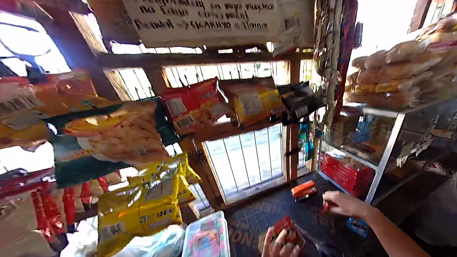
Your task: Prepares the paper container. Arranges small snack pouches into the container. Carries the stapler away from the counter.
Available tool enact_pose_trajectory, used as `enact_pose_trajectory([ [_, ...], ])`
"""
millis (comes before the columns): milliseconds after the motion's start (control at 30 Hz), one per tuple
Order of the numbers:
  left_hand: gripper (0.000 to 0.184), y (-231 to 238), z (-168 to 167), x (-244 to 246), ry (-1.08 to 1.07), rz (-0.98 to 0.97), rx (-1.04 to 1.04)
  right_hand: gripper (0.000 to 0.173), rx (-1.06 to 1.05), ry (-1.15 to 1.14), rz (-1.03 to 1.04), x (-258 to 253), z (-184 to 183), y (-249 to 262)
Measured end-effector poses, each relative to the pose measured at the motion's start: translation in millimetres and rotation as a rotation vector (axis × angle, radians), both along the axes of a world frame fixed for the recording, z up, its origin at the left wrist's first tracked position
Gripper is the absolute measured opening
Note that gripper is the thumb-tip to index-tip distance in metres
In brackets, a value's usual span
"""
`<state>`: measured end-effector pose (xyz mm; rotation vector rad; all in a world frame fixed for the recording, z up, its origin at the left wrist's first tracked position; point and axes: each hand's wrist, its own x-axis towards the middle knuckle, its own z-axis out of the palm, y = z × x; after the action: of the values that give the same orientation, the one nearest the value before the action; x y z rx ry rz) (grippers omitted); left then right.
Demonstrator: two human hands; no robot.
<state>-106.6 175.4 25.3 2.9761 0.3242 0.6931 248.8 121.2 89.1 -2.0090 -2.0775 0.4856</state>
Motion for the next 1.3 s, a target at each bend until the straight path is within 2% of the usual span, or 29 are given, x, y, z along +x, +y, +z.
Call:
enact_pose_trajectory([
  [100,0.063,-3,0,0,-0.075,0.039,0.066,0.024,0.206,0.133,-0.034,-28,26,-9],
  [233,0.053,-7,8,-6,-0.028,0.055,-0.006,0.023,0.389,0.331,-0.022,-63,30,-18],
  [333,0.041,-6,-1,-11,-0.077,0.065,0.011,0.024,0.503,0.464,0.087,-89,22,-20],
  [500,0.024,-2,-10,-16,-0.279,0.062,0.125,0.012,0.571,0.599,0.297,-118,-16,-3],
  [600,0.020,-3,-13,-16,-0.278,0.045,0.144,0.009,0.523,0.558,0.346,-122,-37,6],
  [700,0.022,0,-16,-14,-0.265,0.055,0.103,0.012,0.498,0.463,0.300,-116,-49,12],
  [867,0.038,6,-18,-10,-0.184,0.148,0.020,0.011,0.473,0.437,0.308,-105,-38,13],
  [1133,0.034,8,-18,-11,-0.189,0.150,0.031,0.005,0.443,0.212,0.336,-121,-45,18],
  [1300,0.039,5,-18,-9,-0.123,0.063,0.036,0.021,0.429,0.193,0.214,-121,-41,13],
])
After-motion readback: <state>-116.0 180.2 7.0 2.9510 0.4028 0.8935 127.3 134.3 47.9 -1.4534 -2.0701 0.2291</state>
